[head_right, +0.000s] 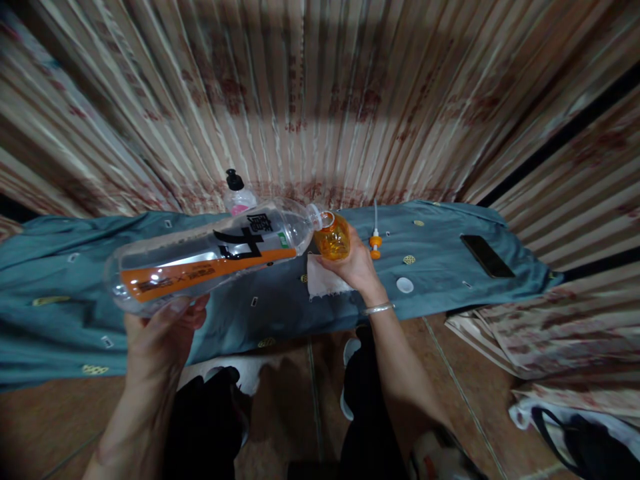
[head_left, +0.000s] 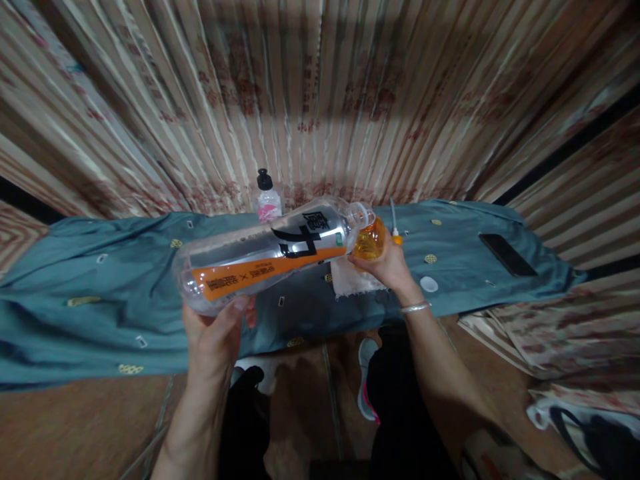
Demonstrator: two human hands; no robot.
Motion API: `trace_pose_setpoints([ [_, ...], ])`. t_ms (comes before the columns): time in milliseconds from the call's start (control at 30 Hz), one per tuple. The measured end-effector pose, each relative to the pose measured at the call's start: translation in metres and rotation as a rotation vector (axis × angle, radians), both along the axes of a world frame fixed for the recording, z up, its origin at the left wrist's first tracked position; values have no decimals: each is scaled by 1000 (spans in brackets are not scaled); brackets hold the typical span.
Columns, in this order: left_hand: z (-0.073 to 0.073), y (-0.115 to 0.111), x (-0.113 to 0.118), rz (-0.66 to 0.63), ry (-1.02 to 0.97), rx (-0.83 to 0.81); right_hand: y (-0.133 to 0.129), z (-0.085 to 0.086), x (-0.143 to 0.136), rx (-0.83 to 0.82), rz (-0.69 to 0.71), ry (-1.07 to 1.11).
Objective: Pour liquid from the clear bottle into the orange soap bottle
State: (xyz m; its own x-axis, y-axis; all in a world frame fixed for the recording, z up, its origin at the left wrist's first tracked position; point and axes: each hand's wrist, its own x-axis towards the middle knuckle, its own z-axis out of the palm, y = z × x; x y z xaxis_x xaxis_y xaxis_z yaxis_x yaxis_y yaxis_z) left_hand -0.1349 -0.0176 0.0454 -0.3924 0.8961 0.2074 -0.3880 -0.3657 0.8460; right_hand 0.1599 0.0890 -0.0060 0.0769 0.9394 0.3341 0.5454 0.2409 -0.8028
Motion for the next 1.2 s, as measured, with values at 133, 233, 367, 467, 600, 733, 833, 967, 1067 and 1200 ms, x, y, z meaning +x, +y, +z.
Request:
trace_pose_setpoints([
  [133,-3,2,-3,-7,15,20,0,0,-1,9,-9,1],
  [233,-6,3,-5,-14,23,25,0,1,-1,5,-11,7],
  [367,-6,3,-5,-16,25,16,0,1,-1,1,-21,12],
  [467,-6,3,-3,3,13,13,1,-1,0,5,-10,7],
  [600,-8,4,-3,13,2,6,2,-3,2,14,8,-4],
  [733,-8,3,-4,1,9,6,2,-4,2,20,-4,-4],
  [833,-7,3,-4,4,11,0,3,-5,2,16,-6,-11],
  [967,-5,2,-2,29,4,-31,3,-5,3,6,-14,-14],
  [1067,-3,0,-2,29,-11,-57,2,-5,2,10,-23,4],
  [1200,0,-2,-1,35,-24,-88,1,-3,1,18,-23,-6],
])
